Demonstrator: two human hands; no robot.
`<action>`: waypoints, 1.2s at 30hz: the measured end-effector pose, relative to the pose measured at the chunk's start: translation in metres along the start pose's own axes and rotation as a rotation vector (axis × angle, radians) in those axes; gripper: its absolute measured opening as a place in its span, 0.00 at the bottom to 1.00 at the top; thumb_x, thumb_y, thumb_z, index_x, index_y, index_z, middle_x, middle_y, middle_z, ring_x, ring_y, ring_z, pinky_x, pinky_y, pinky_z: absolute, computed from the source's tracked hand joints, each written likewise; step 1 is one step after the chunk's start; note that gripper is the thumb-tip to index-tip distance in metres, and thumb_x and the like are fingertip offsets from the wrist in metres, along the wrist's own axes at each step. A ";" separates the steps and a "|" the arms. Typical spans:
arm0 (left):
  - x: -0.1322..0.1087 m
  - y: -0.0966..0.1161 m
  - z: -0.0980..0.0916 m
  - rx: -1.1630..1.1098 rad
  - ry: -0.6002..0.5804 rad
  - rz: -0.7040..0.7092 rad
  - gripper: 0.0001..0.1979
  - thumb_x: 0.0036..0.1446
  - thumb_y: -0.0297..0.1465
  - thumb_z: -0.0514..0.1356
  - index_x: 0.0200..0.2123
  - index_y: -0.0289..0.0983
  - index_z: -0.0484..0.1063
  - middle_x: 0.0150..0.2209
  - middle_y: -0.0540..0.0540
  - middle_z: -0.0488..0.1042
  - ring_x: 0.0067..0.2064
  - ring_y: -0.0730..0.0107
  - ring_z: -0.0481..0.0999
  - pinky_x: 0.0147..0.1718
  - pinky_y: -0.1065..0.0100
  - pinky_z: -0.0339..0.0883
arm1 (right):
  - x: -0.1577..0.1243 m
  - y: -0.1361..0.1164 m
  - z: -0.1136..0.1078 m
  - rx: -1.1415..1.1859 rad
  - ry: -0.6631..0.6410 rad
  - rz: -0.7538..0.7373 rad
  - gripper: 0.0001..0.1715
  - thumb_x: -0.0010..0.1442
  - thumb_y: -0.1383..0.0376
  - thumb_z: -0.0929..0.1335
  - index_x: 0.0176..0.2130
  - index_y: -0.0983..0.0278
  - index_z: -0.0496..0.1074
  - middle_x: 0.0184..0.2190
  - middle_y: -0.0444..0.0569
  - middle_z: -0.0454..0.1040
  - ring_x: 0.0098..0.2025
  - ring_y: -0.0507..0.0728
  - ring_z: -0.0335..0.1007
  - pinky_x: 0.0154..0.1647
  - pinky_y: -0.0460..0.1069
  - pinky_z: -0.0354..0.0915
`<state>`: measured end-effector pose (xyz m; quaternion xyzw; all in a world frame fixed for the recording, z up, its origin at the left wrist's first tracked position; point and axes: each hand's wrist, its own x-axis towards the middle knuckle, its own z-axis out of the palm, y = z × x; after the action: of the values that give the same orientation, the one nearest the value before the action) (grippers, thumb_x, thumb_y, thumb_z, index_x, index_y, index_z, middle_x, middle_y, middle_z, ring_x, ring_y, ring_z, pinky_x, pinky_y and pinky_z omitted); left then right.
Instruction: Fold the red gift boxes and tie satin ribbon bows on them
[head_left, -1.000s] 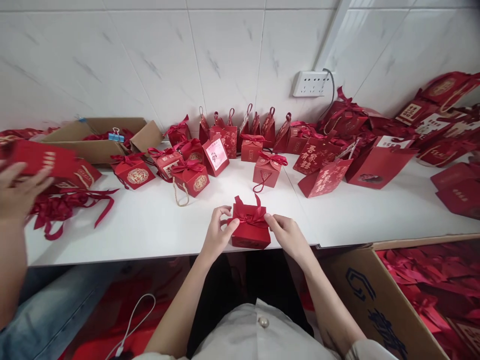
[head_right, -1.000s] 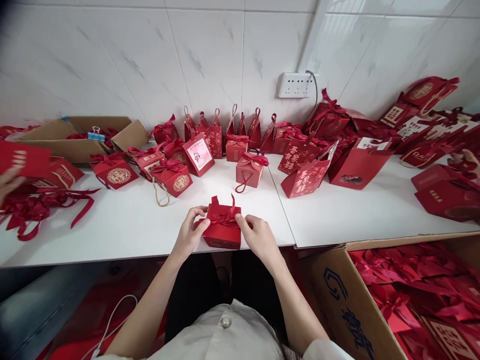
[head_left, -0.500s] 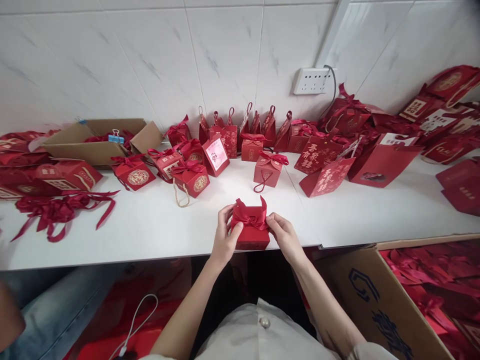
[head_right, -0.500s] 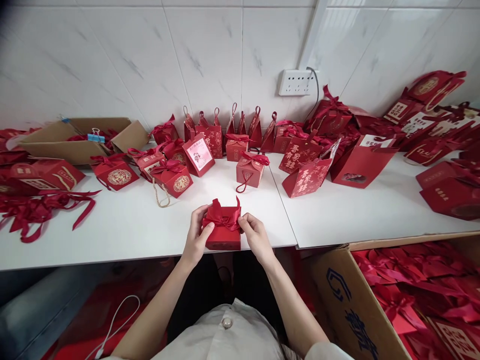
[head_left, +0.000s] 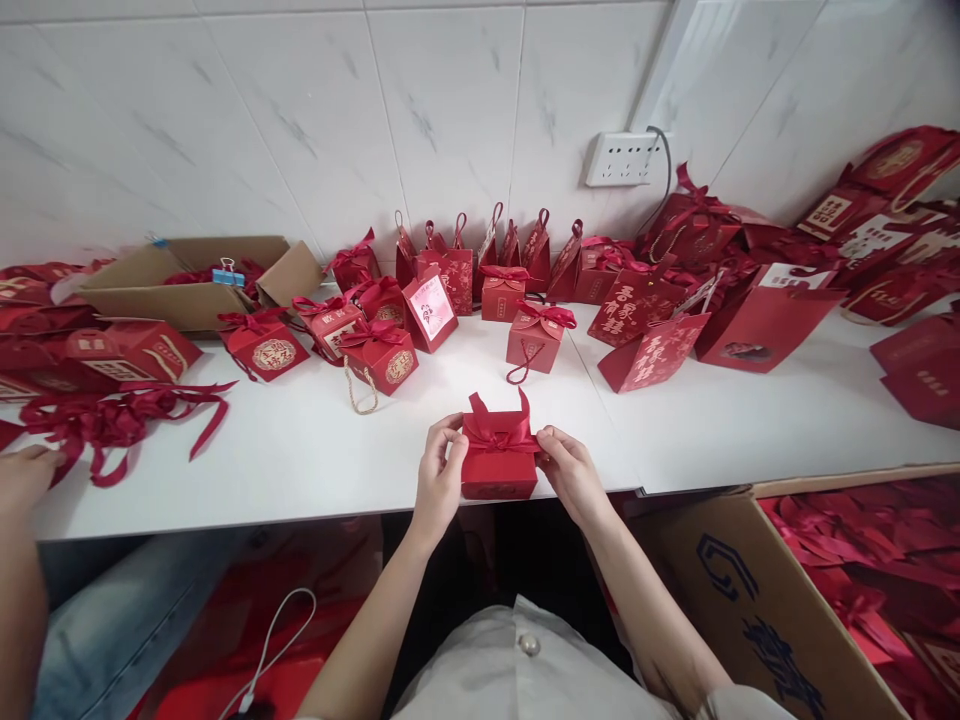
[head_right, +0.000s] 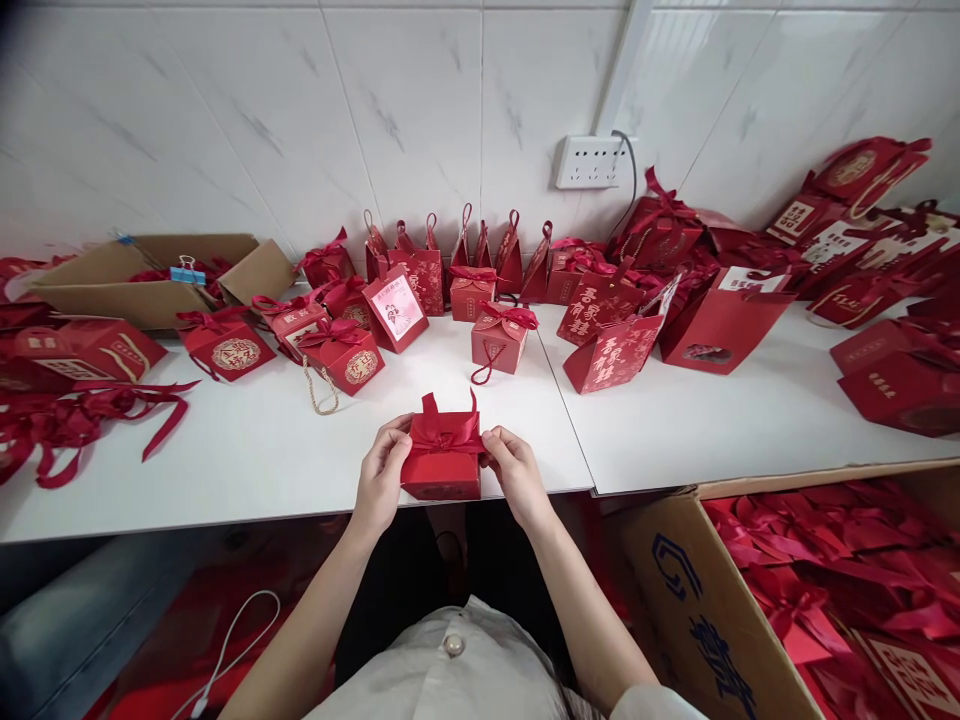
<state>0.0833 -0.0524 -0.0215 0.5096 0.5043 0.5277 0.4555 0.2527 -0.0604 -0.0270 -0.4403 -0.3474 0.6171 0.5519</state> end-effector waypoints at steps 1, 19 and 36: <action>0.000 0.000 0.001 -0.003 0.003 -0.002 0.11 0.58 0.37 0.54 0.26 0.38 0.64 0.52 0.43 0.67 0.57 0.59 0.64 0.54 0.59 0.57 | 0.001 0.001 0.001 0.023 -0.001 0.003 0.20 0.52 0.53 0.69 0.21 0.62 0.60 0.20 0.40 0.56 0.24 0.51 0.52 0.28 0.47 0.56; -0.003 -0.012 -0.032 0.099 -0.574 0.157 0.48 0.45 0.32 0.66 0.64 0.42 0.40 0.64 0.37 0.48 0.64 0.51 0.52 0.60 0.51 0.51 | -0.002 0.005 -0.033 -0.594 -0.270 -0.252 0.45 0.48 0.57 0.74 0.59 0.57 0.53 0.56 0.55 0.61 0.56 0.63 0.60 0.56 0.61 0.59; 0.045 -0.003 -0.014 0.095 -0.231 0.043 0.22 0.53 0.42 0.56 0.49 0.39 0.63 0.56 0.40 0.64 0.57 0.58 0.64 0.50 0.60 0.62 | 0.001 0.006 -0.062 -0.691 -0.096 -0.364 0.56 0.47 0.53 0.73 0.63 0.54 0.40 0.65 0.59 0.42 0.66 0.66 0.42 0.58 0.64 0.54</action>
<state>0.0658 -0.0083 -0.0205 0.5986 0.4618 0.4508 0.4745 0.3082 -0.0638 -0.0554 -0.5021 -0.6325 0.3754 0.4548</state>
